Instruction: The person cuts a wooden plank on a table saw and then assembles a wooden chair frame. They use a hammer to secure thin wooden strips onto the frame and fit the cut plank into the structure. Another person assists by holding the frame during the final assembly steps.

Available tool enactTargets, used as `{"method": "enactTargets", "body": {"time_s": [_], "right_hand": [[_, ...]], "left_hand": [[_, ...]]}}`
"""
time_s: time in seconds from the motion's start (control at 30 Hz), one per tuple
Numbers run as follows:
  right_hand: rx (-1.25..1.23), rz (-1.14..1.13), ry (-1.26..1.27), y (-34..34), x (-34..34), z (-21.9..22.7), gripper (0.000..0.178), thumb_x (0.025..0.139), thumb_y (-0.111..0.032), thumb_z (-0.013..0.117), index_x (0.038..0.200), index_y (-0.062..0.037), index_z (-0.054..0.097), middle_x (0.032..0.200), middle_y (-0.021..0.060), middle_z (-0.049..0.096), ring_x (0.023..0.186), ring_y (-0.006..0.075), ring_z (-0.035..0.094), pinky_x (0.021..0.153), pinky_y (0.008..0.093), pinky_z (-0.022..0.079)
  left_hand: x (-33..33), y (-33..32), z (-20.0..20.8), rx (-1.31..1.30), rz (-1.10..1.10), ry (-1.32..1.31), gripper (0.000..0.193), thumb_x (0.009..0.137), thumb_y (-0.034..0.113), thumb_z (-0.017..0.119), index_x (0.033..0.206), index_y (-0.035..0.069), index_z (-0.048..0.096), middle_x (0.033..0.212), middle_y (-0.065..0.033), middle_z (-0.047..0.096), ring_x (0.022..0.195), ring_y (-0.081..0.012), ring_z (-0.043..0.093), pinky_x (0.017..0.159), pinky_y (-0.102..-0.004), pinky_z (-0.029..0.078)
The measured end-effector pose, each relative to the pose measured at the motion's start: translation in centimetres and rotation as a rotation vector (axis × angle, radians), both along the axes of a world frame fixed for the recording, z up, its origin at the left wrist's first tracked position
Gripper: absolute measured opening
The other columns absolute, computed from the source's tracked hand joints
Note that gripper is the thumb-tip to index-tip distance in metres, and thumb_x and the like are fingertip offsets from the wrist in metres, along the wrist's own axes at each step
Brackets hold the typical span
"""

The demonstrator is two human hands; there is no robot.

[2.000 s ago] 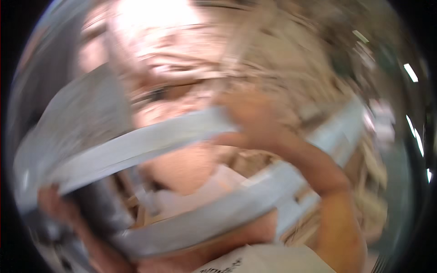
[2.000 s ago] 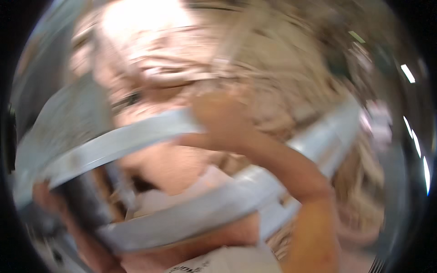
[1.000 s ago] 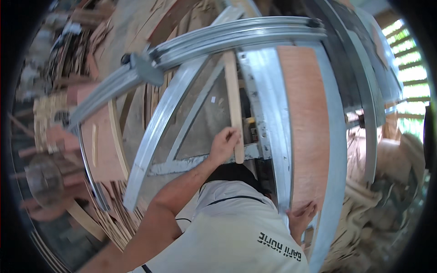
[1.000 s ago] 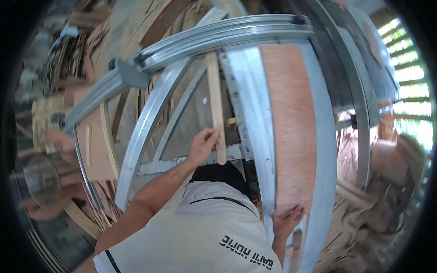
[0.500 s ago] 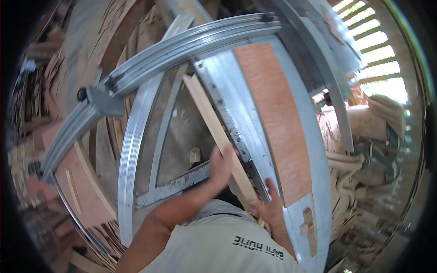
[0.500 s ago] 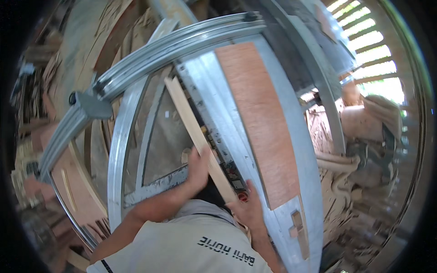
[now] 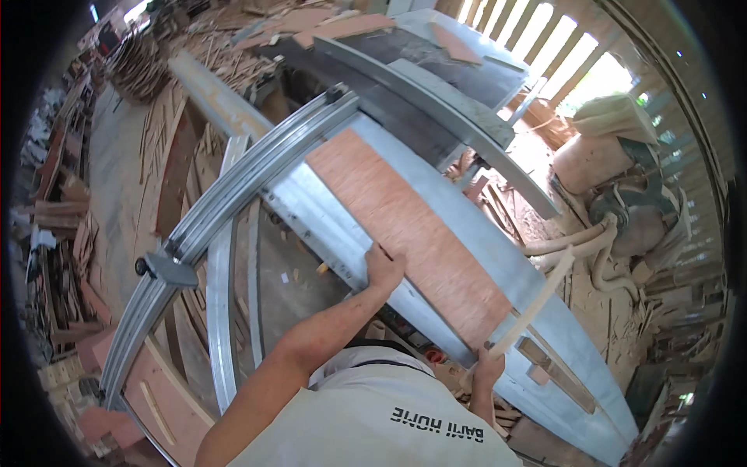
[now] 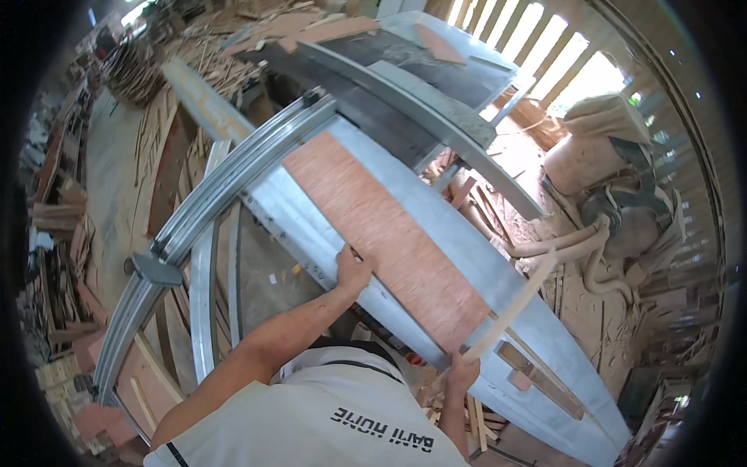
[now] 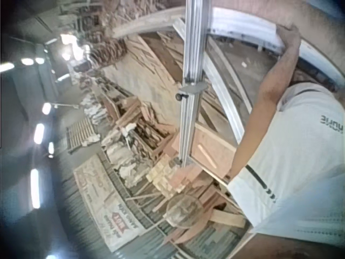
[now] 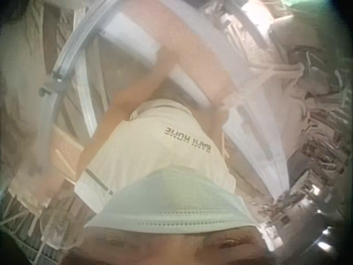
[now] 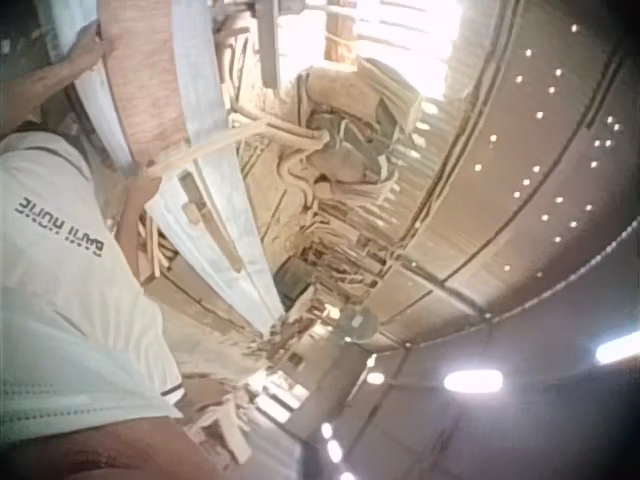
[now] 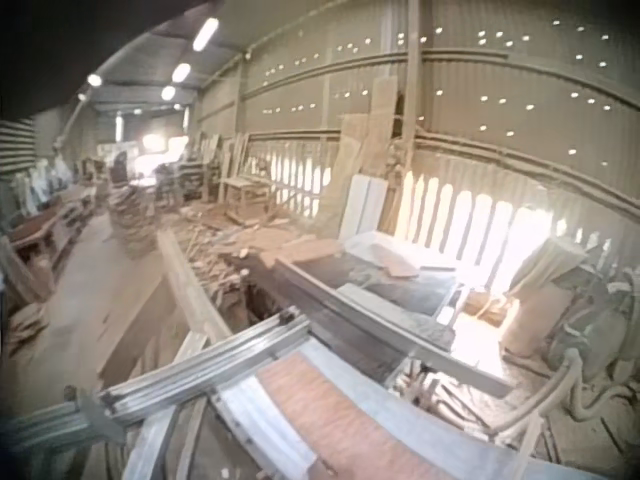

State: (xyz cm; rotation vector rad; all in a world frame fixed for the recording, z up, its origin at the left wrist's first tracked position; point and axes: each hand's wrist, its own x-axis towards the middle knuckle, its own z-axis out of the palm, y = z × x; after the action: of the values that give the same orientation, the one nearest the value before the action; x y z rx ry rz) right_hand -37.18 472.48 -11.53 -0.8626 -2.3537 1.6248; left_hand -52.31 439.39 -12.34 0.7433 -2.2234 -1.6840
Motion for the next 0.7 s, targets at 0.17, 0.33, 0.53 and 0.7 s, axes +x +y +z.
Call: {"method": "enactTargets", "body": {"time_s": [0.17, 0.33, 0.53, 0.7], "right_hand": [[0.137, 0.068, 0.041, 0.2, -6.0, -0.1, 0.033, 0.078, -0.017, 0.074, 0.101, 0.0045, 0.064, 0.09, 0.0101, 0.067, 0.078, 0.0178, 0.062, 0.071, 0.0331, 0.051], [0.121, -0.004, 0.111, 2.3, -15.3, 0.4, 0.033, 0.08, -0.019, 0.073, 0.102, 0.0042, 0.064, 0.089, 0.0094, 0.067, 0.078, 0.0181, 0.062, 0.071, 0.0334, 0.051], [-0.053, -0.164, 0.258, 2.0, -24.9, 0.9, 0.034, 0.083, -0.013, 0.069, 0.108, 0.0075, 0.061, 0.098, 0.0112, 0.064, 0.086, 0.0189, 0.06, 0.079, 0.0326, 0.049], [-0.193, -0.24, 0.269, 2.2, -28.1, -1.9, 0.048, 0.086, -0.007, 0.064, 0.13, 0.0078, 0.054, 0.119, 0.0125, 0.062, 0.105, 0.0194, 0.059, 0.092, 0.0317, 0.046]], "left_hand": [[-4.3, 3.0, -1.9, 0.043, -0.003, 0.093, 0.037, 0.08, 0.018, 0.075, 0.105, -0.004, 0.059, 0.095, -0.0207, 0.065, 0.088, -0.0332, 0.062, 0.08, -0.0446, 0.05], [-12.5, 4.8, -0.8, 0.054, -0.123, -0.03, 0.034, 0.084, 0.021, 0.074, 0.104, -0.005, 0.064, 0.09, -0.0138, 0.068, 0.082, -0.0227, 0.063, 0.075, -0.0371, 0.05], [-21.8, 4.5, 4.0, -0.472, -0.352, -0.138, 0.059, 0.083, 0.043, 0.074, 0.12, -0.001, 0.06, 0.126, -0.0217, 0.055, 0.122, -0.0393, 0.049, 0.101, -0.0514, 0.039], [-22.4, 4.3, -0.5, -0.716, -0.302, 0.026, 0.078, 0.084, 0.051, 0.07, 0.135, -0.004, 0.049, 0.143, -0.0238, 0.04, 0.138, -0.0446, 0.03, 0.111, -0.0607, 0.022]]}}
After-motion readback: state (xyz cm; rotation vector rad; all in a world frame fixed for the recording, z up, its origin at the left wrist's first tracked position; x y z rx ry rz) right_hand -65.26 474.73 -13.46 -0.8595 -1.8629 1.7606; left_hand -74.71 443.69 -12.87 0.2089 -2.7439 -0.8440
